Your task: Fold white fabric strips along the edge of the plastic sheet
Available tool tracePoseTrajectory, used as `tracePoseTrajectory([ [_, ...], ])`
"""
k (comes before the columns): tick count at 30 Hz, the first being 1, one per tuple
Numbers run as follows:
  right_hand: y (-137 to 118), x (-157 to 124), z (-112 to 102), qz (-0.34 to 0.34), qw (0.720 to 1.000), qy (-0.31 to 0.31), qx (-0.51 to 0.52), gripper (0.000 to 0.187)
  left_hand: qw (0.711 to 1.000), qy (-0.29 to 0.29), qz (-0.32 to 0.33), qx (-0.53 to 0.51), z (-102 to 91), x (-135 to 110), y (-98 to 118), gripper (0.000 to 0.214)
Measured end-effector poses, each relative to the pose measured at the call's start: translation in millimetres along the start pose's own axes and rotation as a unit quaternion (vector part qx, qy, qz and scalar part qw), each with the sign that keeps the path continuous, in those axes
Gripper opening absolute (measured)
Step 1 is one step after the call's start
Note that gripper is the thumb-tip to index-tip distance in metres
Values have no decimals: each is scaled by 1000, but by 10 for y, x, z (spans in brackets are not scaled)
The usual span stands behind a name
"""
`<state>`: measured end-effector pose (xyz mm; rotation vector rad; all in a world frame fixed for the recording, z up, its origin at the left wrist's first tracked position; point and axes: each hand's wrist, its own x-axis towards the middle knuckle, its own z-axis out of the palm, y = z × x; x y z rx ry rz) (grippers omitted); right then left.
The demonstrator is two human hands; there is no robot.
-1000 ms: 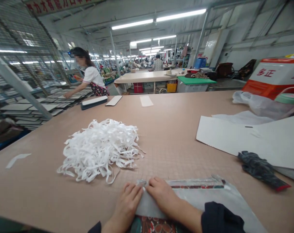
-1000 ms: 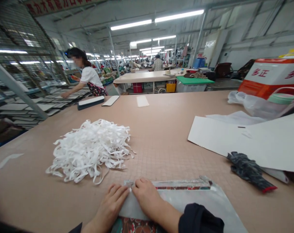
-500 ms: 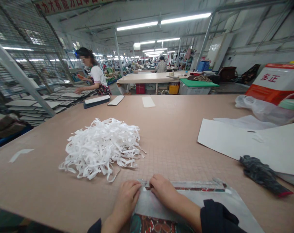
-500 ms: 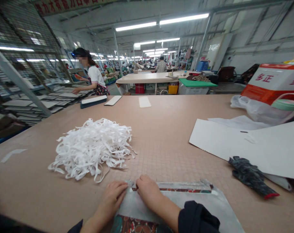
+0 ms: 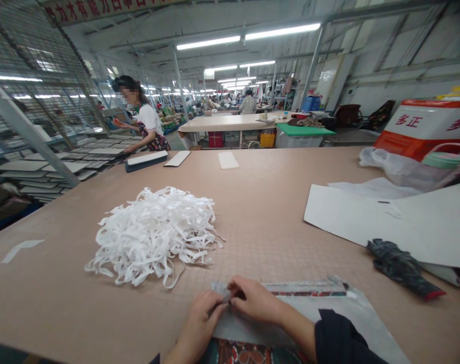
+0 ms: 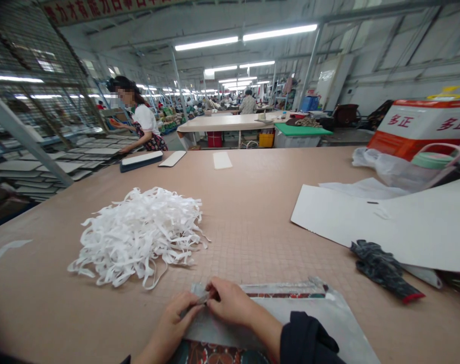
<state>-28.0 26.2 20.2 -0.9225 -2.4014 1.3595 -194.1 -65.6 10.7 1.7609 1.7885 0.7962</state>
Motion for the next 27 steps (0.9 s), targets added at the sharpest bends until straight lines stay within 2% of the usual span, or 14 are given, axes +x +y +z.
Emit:
tracePoseTrajectory([
  [4,-1,38,-7,-29,998,-22,54,42,996,-7,-45,-76,3,22,-9,16],
  [6,-5,75,1,-32,997,-20,68,45,992,3,-78,-104,38,67,-54,18],
  [8,-3,123,19,-42,998,-4,55,41,989,27,-100,-103,91,111,-119,24],
  [11,19,200,59,-53,998,23,-13,31,989,88,-112,-43,174,132,-215,33],
  [13,49,248,84,-54,997,27,-54,27,986,141,-84,27,206,110,-249,30],
  [15,87,292,106,-67,995,17,-75,26,979,171,-22,108,209,75,-243,18],
  [17,130,336,126,-92,992,7,-89,25,968,162,46,185,190,46,-206,8],
  [19,175,380,148,-116,988,5,-101,24,957,134,92,240,166,32,-162,11],
  [22,229,443,175,-133,984,6,-122,22,945,109,119,284,157,29,-132,13],
  [27,226,529,172,-122,976,-23,-180,19,921,110,152,340,185,4,-147,17],
])
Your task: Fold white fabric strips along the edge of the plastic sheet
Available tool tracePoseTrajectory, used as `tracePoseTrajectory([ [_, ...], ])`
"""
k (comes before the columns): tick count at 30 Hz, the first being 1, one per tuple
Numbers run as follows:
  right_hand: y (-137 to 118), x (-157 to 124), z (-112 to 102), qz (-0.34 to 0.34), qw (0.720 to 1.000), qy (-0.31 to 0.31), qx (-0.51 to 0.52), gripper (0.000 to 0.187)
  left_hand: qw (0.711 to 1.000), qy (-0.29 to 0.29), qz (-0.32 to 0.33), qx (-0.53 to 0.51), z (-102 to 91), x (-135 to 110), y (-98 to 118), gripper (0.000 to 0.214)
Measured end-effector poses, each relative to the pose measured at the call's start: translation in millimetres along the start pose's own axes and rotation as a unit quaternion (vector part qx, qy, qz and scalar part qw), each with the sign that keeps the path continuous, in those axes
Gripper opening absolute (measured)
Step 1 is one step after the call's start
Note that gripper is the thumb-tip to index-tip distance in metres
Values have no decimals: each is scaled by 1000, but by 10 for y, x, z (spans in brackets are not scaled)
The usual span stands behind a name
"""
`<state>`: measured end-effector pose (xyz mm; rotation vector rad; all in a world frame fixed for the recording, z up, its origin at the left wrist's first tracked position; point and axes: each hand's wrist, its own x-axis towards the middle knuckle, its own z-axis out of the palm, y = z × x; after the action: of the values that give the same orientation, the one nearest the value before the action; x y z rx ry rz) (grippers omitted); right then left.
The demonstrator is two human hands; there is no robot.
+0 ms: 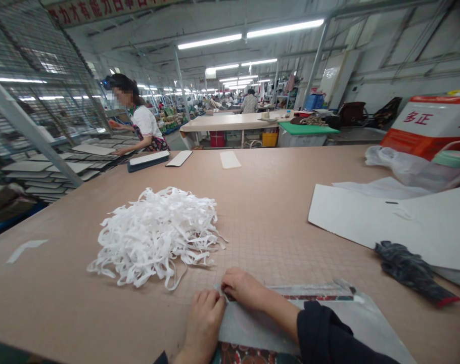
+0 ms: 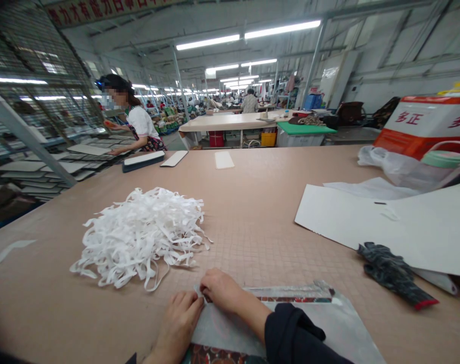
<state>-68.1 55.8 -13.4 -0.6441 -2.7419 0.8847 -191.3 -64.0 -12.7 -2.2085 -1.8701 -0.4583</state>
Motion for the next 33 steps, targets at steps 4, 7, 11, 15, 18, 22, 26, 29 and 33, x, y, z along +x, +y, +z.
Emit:
tracePoseTrajectory([
  [4,-29,62,-49,11,999,-30,-33,17,998,0,45,35,-35,-7,23,28],
  [7,-60,89,-77,11,999,-35,-39,16,996,-8,64,56,-57,6,28,32],
  [11,-94,84,-97,13,998,-37,-45,17,996,-23,65,53,-37,17,10,32],
  [15,-90,50,-132,51,998,-23,-10,23,997,-37,44,43,-4,14,-7,31],
  [18,-83,32,-158,65,998,-23,11,17,998,-46,32,33,4,10,-10,31],
  [22,-109,44,-147,68,997,-25,3,15,998,-34,34,32,-14,13,-2,29],
  [26,-150,85,-115,80,996,-20,-13,19,998,-20,50,44,-39,23,12,30],
  [29,-189,96,-110,89,996,-8,-27,21,996,-2,67,54,-33,29,9,33],
  [33,-278,-21,-115,107,993,14,-58,24,993,16,104,45,-17,39,-44,37],
])
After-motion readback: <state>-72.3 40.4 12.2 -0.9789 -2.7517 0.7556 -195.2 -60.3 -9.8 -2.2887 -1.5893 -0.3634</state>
